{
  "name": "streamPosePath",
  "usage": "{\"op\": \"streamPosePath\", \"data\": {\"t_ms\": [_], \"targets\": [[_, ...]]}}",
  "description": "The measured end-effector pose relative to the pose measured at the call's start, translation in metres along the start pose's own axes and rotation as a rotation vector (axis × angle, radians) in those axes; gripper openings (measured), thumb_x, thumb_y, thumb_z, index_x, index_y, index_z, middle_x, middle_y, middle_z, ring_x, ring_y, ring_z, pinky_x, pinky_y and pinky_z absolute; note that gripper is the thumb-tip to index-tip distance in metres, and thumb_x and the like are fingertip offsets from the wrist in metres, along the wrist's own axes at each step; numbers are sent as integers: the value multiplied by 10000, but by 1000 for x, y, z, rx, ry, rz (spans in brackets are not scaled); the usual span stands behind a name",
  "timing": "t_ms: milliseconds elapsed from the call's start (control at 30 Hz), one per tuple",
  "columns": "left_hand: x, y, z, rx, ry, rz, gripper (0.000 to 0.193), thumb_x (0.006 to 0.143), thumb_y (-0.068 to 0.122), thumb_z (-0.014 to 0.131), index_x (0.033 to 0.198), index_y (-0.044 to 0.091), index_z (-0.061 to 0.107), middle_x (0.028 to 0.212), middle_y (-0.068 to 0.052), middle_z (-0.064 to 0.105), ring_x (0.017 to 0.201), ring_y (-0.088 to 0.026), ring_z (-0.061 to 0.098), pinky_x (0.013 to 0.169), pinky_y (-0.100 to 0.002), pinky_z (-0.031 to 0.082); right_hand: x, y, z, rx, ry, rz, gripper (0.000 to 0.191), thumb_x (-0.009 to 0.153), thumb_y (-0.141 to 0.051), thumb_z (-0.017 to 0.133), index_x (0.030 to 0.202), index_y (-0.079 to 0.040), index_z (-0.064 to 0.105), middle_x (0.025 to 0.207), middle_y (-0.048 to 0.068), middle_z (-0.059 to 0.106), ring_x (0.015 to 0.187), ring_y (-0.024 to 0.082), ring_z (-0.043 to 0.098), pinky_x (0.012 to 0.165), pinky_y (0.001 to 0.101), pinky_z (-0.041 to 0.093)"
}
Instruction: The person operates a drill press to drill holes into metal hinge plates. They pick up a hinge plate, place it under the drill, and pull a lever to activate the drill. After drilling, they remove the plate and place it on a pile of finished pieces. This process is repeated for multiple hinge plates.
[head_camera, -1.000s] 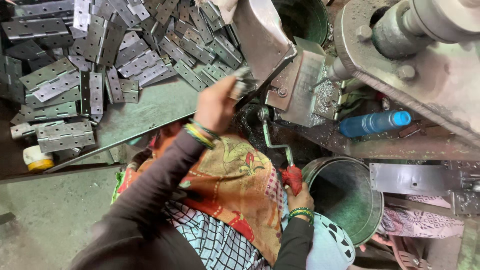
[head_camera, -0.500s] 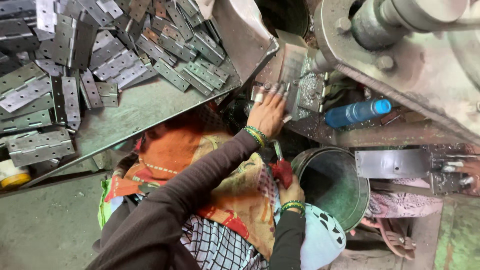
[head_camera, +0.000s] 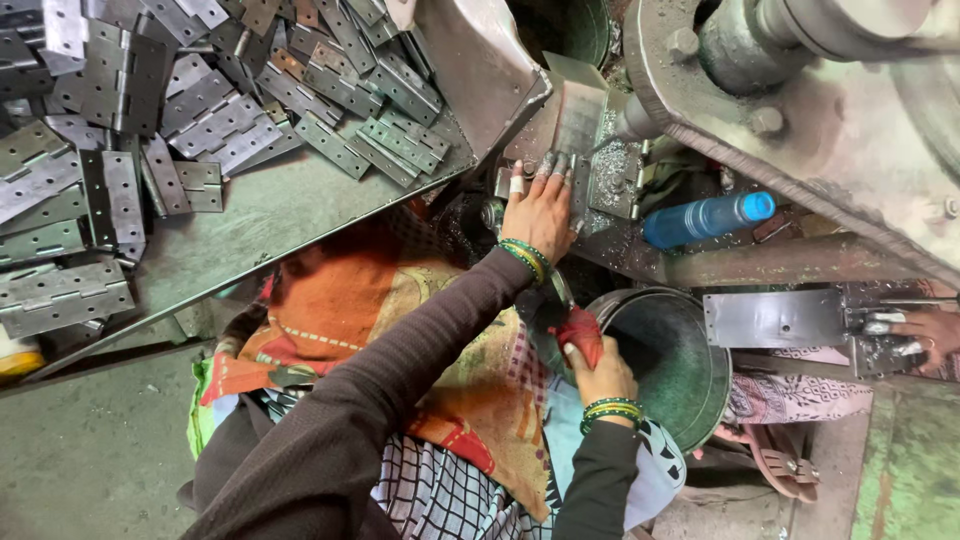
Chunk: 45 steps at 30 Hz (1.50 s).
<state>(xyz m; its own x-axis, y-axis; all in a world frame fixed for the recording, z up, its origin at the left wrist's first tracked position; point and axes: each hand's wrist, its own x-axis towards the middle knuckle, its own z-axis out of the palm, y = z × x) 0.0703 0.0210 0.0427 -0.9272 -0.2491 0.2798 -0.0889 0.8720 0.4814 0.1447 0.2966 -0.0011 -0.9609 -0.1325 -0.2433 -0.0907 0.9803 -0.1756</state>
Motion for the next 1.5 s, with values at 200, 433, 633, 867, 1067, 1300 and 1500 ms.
{"op": "streamPosePath", "data": {"t_ms": [200, 433, 633, 867, 1067, 1300, 1500], "targets": [[0, -8, 0, -96, 11, -2, 774, 723, 353, 815, 1366, 12, 554, 1408, -135, 548, 1387, -315, 461, 1214, -616, 152, 9, 8, 72, 22, -88, 139, 667, 864, -575, 659, 1340, -133, 509, 1050, 314, 699, 988, 528, 660, 854, 585, 520], [6, -11, -6, -49, -66, -2, 763, 729, 374, 826, 1350, 16, 564, 1369, -123, 560, 1333, -299, 494, 1232, -647, 125, 3, -3, -33, -85, -171, 50, 558, 872, -627, 621, 1189, -168, 591, 1036, 262, 741, 1022, 487, 689, 884, 566, 531], [24, -6, -3, -63, 55, -14, 752, 688, 377, 826, 1311, 31, 584, 1399, -102, 557, 1284, -295, 514, 1184, -658, 138, 8, -23, -17, -129, -83, -11, 642, 912, -630, 627, 1229, -82, 519, 1090, 260, 719, 994, 474, 688, 854, 565, 537], [16, -10, 0, -90, 52, 31, 713, 788, 375, 786, 1368, 23, 567, 1411, -110, 550, 1334, -307, 484, 1214, -658, 132, 12, -5, 48, 25, -34, -3, 701, 861, -597, 650, 1293, -71, 482, 1117, 279, 705, 1022, 505, 668, 852, 582, 527], [-1, -11, -6, -10, 25, 45, 662, 826, 343, 748, 1384, 45, 553, 1461, -114, 527, 1411, -321, 443, 1233, -656, 130, 19, -19, -23, -203, -192, 41, 683, 891, -653, 640, 1253, -87, 518, 1094, 268, 725, 1027, 471, 695, 883, 555, 544], [-2, -6, -7, -35, 76, 56, 729, 772, 316, 752, 1403, 20, 538, 1485, -137, 505, 1418, -332, 418, 1210, -654, 135, 4, -32, 12, -47, -66, 62, 723, 864, -638, 636, 1324, -104, 476, 1099, 287, 698, 996, 516, 667, 851, 587, 528], [-5, -8, -9, -35, 34, 55, 664, 783, 305, 749, 1363, 34, 572, 1502, -130, 506, 1434, -322, 413, 1236, -652, 135, 11, -11, 43, 20, -99, 38, 734, 863, -631, 645, 1332, -92, 475, 1090, 305, 696, 1012, 524, 662, 859, 596, 520]]}}
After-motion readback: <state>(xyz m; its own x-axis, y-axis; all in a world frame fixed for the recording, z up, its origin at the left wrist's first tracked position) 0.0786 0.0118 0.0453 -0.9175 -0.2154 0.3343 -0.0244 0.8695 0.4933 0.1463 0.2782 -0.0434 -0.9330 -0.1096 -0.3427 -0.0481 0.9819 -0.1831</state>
